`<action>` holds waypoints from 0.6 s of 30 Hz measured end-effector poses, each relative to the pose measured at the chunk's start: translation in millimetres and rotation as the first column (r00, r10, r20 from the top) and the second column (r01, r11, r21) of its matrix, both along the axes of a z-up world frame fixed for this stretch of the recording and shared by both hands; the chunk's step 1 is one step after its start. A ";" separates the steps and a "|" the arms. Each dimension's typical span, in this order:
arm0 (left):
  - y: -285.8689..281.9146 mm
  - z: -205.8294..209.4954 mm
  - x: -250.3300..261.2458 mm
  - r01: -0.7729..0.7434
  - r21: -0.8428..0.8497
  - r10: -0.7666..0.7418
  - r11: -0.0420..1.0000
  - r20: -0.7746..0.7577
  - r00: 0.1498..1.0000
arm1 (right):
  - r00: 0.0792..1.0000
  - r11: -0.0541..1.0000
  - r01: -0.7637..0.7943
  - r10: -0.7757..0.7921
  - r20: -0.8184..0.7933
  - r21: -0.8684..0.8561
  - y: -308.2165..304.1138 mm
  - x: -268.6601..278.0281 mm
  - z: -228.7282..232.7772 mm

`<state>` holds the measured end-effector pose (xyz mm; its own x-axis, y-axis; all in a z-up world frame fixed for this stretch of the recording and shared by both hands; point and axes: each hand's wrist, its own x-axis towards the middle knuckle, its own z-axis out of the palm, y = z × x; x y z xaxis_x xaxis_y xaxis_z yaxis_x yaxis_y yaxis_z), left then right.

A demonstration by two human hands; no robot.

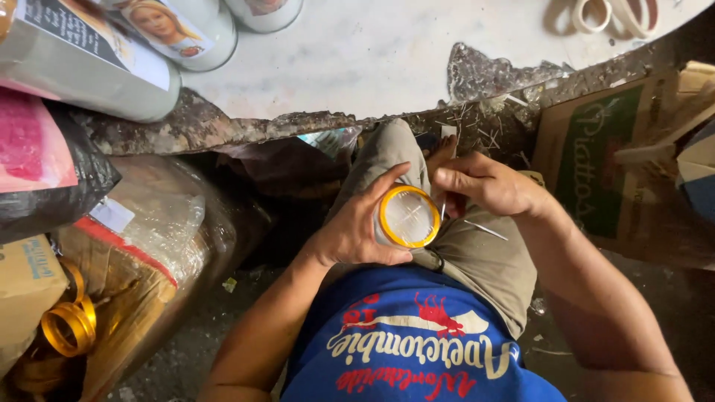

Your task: Cutting plastic labels with scissors and applying them to tall white candles

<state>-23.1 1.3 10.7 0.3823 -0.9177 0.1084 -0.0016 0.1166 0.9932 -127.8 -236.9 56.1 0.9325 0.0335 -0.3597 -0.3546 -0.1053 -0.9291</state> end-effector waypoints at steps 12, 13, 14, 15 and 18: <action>12.8 -8.4 -9.6 -0.471 0.074 0.470 0.879 0.037 0.882 | 0.897 0.600 0.357 -0.433 -0.085 0.716 62.7 -13.1 -63.3; 6.6 -6.1 -12.3 -0.588 0.064 0.582 0.806 0.093 0.808 | 0.882 0.593 0.346 -0.469 -0.037 0.727 68.9 -9.2 -69.1; 6.7 -11.5 -11.0 -0.597 0.066 0.589 0.800 0.103 0.801 | 0.888 0.592 0.334 -0.459 -0.034 0.734 75.7 -4.9 -71.7; 4.5 -17.6 -12.4 -0.613 0.051 0.610 0.788 0.064 0.790 | 0.851 0.564 0.375 -0.524 -0.033 0.736 81.0 -4.9 -73.5; 3.0 -27.6 -11.4 -0.631 0.041 0.631 0.775 0.018 0.776 | 0.795 0.517 0.418 -0.606 -0.026 0.747 91.8 -4.3 -75.4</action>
